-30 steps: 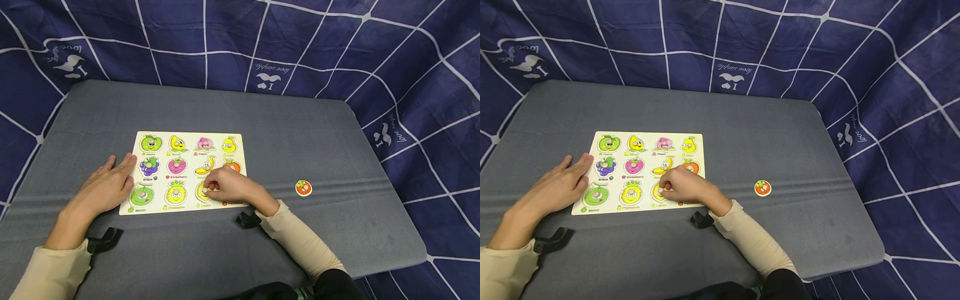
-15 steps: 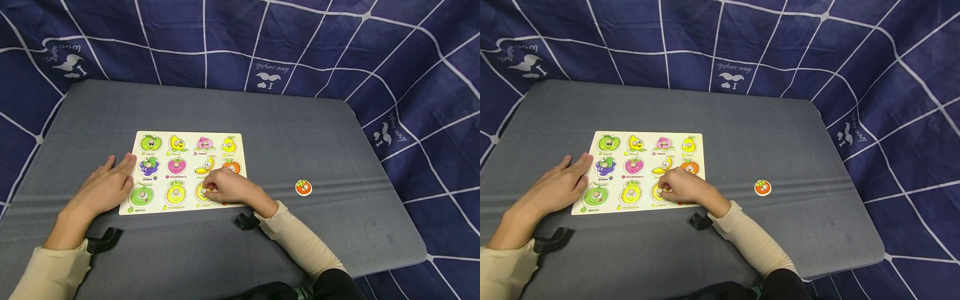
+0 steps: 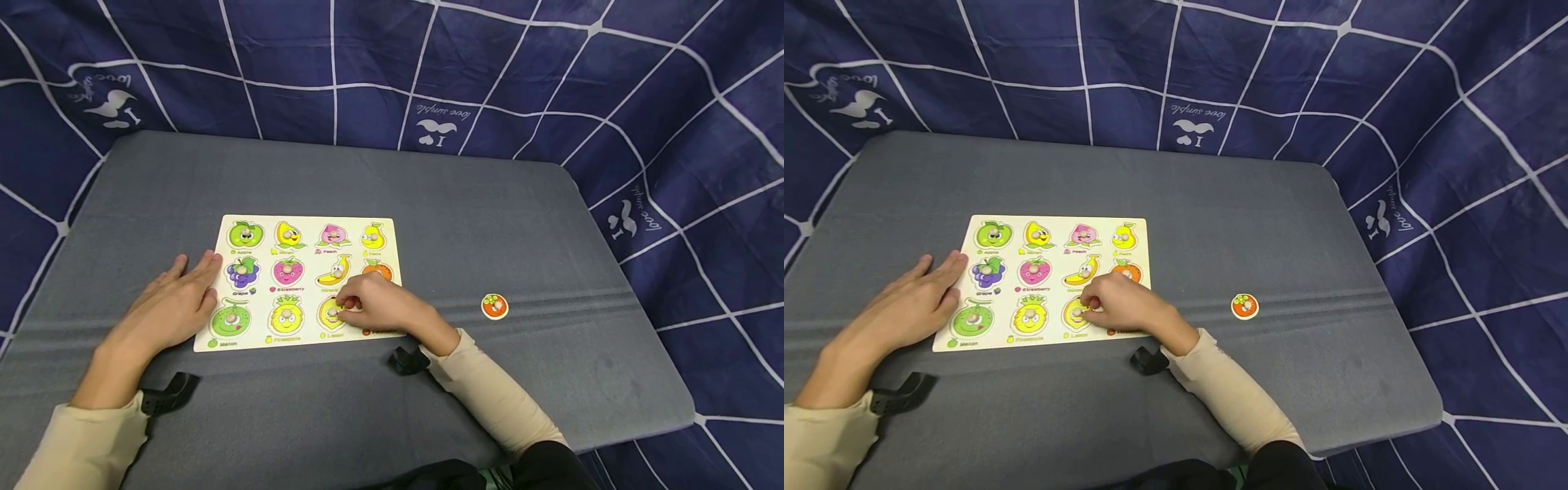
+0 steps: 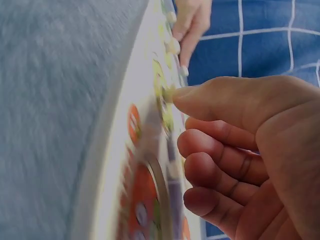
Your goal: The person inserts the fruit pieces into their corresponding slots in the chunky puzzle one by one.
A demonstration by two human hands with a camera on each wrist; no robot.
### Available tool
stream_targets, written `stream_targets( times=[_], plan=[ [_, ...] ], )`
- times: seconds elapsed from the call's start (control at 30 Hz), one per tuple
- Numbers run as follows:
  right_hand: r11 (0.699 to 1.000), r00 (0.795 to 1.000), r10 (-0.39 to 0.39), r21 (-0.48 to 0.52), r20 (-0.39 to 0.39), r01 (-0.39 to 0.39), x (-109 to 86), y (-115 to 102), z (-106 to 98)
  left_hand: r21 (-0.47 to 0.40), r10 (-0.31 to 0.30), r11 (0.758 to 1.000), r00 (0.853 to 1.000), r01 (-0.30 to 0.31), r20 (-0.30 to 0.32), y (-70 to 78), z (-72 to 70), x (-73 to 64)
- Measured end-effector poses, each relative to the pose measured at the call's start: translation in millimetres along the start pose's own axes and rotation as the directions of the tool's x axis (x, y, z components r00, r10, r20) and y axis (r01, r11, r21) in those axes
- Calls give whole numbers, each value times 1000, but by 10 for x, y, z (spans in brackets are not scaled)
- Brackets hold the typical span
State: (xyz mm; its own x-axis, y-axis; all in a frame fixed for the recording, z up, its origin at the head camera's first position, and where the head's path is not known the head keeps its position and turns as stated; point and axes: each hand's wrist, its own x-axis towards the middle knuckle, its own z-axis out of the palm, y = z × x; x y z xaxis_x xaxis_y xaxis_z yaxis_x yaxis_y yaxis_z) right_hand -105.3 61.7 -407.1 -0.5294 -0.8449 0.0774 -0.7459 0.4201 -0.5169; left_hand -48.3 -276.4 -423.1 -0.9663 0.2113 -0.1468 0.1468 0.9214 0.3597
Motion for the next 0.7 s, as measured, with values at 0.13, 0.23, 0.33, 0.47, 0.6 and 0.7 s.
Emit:
stream_targets(
  times=[0.13, 0.23, 0.33, 0.47, 0.6, 0.7],
  plan=[
    [1000, 999, -1, -8, -47, 0, -69, 61, -65, 2, 3, 1000, 1000, -3, -4, 2, 1, 1],
    [1000, 997, 7, 11, -73, -6, -115, 103, -109, 5, 6, 1000, 1000, -6, -9, 13, 0, 4],
    [999, 995, 21, 34, -94, -17, -158, 137, -148, 5, 8, 1000, 1000, -8, -17, 22, 1, 8],
    [999, 993, 33, 43, -116, -28, -216, 178, -188, 5, 11, 1000, 1000, -11, -29, 28, 4, 7],
    [998, 990, 30, 50, -141, -23, -294, 240, -215, 5, 12, 1000, 999, -12, -35, 29, 7, 3],
    [998, 987, 31, 51, -156, -23, -367, 302, -242, 4, 11, 1000, 999, -11, -37, 29, 7, -2]
  ],
)
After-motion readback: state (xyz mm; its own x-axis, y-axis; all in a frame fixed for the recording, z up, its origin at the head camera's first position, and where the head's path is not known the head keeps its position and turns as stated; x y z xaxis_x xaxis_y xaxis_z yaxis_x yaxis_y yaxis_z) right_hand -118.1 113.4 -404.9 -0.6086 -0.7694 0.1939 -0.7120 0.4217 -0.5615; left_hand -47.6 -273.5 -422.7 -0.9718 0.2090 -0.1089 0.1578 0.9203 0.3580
